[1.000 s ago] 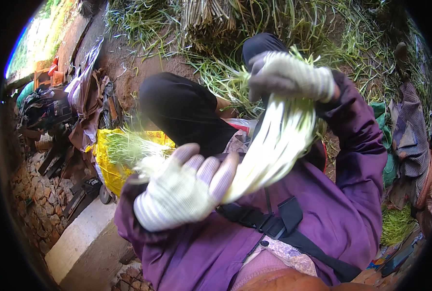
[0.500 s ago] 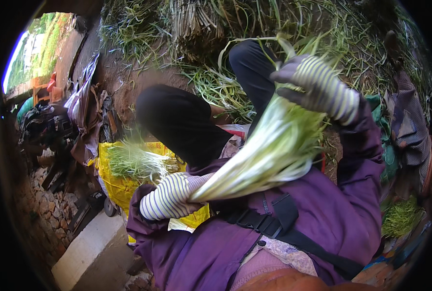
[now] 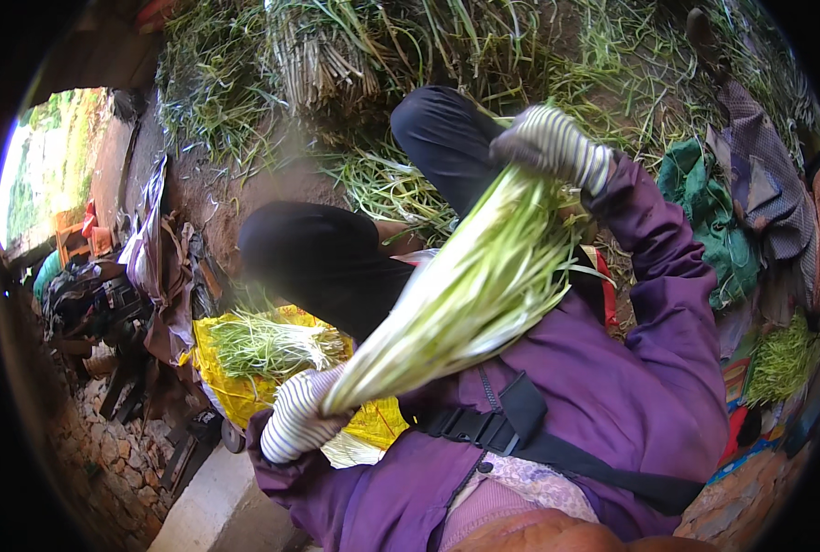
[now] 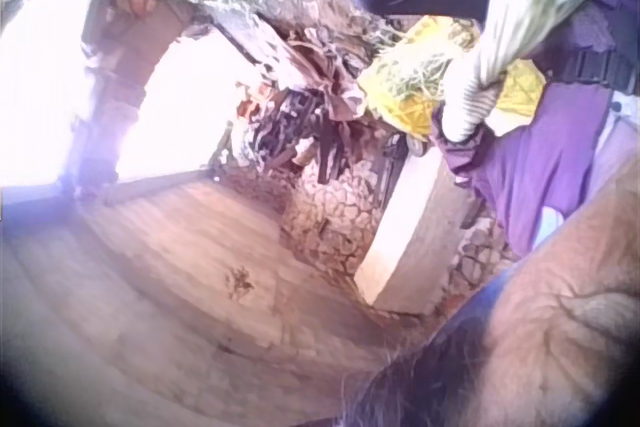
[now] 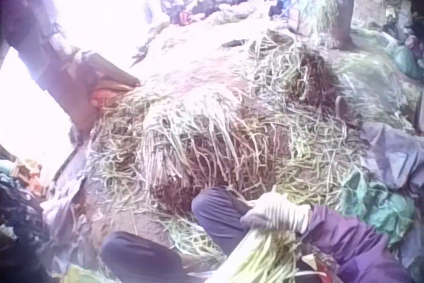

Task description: The person sits on the ground and gathers long green plant stalks into a bundle. They align the stalks, adjust the bundle with both hands, and place the finished bundle into a yellow sack.

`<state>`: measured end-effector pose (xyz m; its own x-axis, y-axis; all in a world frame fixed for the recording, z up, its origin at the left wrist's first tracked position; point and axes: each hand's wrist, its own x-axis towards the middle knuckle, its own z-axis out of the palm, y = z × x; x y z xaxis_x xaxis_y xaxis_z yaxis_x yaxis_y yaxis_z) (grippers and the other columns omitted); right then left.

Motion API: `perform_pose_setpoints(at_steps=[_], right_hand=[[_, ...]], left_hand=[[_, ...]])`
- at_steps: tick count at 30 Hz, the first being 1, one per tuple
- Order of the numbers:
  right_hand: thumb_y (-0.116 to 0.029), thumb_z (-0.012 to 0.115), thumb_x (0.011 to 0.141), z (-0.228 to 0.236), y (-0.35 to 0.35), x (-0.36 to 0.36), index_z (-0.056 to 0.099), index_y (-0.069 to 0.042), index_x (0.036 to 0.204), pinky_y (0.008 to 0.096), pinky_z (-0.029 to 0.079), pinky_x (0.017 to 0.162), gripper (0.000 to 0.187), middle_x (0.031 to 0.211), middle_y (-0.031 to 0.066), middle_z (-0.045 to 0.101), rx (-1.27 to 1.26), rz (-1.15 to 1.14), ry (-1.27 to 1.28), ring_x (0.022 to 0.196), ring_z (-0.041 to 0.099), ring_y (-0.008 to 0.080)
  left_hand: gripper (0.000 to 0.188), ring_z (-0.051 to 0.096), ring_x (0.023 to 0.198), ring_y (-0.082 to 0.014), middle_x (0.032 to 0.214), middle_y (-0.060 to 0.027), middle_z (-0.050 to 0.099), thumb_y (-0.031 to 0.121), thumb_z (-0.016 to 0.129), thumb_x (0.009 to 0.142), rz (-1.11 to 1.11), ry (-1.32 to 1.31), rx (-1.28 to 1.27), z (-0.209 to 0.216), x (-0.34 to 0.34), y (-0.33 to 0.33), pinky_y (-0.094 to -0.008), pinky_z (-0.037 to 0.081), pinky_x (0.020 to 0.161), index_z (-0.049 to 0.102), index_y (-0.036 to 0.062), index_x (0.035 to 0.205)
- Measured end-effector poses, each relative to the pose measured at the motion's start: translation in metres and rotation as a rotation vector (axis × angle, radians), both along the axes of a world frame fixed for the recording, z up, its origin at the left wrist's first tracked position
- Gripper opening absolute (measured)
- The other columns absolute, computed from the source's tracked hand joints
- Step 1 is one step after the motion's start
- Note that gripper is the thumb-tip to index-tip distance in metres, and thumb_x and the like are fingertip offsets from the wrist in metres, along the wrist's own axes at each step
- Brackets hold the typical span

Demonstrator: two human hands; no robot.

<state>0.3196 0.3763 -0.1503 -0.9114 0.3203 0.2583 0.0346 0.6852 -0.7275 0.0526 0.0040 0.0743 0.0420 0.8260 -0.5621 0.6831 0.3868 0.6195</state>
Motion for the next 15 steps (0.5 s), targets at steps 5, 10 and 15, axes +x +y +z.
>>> perform_pose_setpoints(at_steps=[5,10,15], right_hand=[[-0.048,0.045,0.101,-0.057,0.051,0.027,0.071,-0.008,0.096,0.0455,0.051,0.065,0.048,0.076,0.0179,0.068,0.069,-0.384,-0.546,0.068,0.064,0.039],[-0.055,0.052,0.096,-0.054,0.056,0.082,0.067,-0.012,0.117,0.038,0.055,0.083,0.051,0.105,0.0147,0.072,-0.108,-0.819,-0.469,0.093,0.07,0.0294],[-0.01,0.069,0.092,-0.011,0.008,0.117,0.066,-0.004,0.123,0.0234,0.058,0.079,0.032,0.108,0.0077,0.072,-0.362,-0.695,0.265,0.091,0.069,0.0122]], left_hand=[[0.034,0.062,0.085,-0.0098,0.097,0.0006,0.07,-0.003,0.069,0.081,0.503,-0.318,-0.245,-0.059,-0.039,-0.034,-0.0267,0.052,0.077,0.066,0.0025,0.115],[0.031,0.066,0.087,-0.0122,0.099,-0.0032,0.073,0.002,0.074,0.077,0.534,-0.204,-0.336,-0.072,-0.055,-0.054,-0.0278,0.053,0.079,0.069,0.0029,0.108],[0.034,0.067,0.085,-0.0132,0.096,-0.0052,0.074,0.002,0.077,0.073,0.507,-0.067,-0.407,-0.071,-0.06,-0.05,-0.0287,0.053,0.078,0.07,0.0012,0.106]])
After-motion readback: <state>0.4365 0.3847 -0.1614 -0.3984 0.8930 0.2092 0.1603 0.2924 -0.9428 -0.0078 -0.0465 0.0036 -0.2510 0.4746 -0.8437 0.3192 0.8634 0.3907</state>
